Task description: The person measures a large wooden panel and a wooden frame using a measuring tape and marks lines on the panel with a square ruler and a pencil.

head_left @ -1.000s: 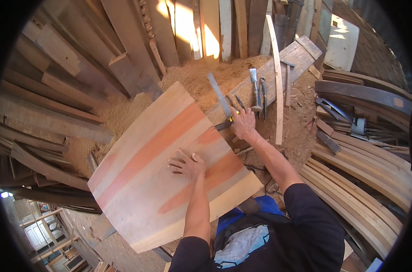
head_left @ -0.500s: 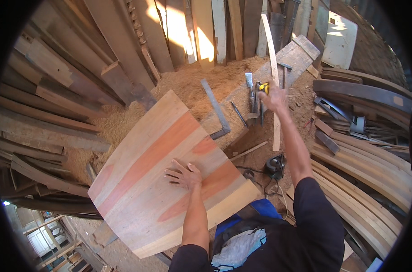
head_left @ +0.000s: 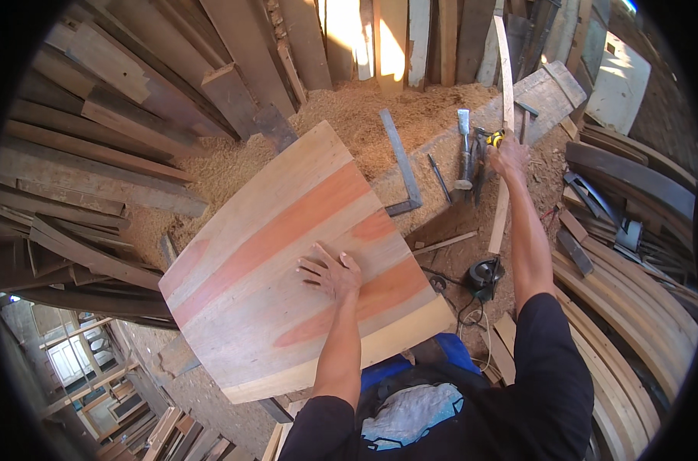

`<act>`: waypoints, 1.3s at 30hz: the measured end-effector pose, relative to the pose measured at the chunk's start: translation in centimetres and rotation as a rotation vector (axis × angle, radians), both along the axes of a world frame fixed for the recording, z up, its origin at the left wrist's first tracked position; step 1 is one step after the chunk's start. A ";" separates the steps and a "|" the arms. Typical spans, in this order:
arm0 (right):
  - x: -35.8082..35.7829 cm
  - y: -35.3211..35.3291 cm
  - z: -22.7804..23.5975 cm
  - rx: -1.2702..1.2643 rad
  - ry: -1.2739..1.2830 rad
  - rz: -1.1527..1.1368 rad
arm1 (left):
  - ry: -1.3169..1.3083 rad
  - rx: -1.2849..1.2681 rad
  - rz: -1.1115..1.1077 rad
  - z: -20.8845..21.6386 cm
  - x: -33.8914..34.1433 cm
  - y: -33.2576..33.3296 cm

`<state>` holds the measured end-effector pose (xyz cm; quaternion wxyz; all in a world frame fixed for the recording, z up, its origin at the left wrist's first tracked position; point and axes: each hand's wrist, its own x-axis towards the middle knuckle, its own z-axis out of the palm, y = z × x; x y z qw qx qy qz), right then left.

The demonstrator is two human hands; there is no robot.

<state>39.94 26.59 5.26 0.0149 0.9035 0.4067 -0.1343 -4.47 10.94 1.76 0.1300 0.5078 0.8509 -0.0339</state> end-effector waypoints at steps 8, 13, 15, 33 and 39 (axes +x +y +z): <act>-5.3 -12.8 4.5 0.626 0.790 0.025 | -0.005 0.022 -0.004 -0.1 0.0 -0.4; -11.9 -23.0 3.7 0.800 1.934 -0.213 | -0.046 -0.003 -0.010 0.2 0.2 -0.1; -16.5 -25.7 4.9 0.648 2.115 -0.305 | -0.025 -0.022 -0.159 0.2 -1.6 -0.5; -50.2 -34.9 3.6 -0.379 1.503 0.317 | -0.248 0.056 -0.378 1.2 -26.6 -36.8; -57.6 -35.4 6.9 -0.577 1.385 0.666 | -0.230 0.018 -0.112 4.7 -28.1 -40.0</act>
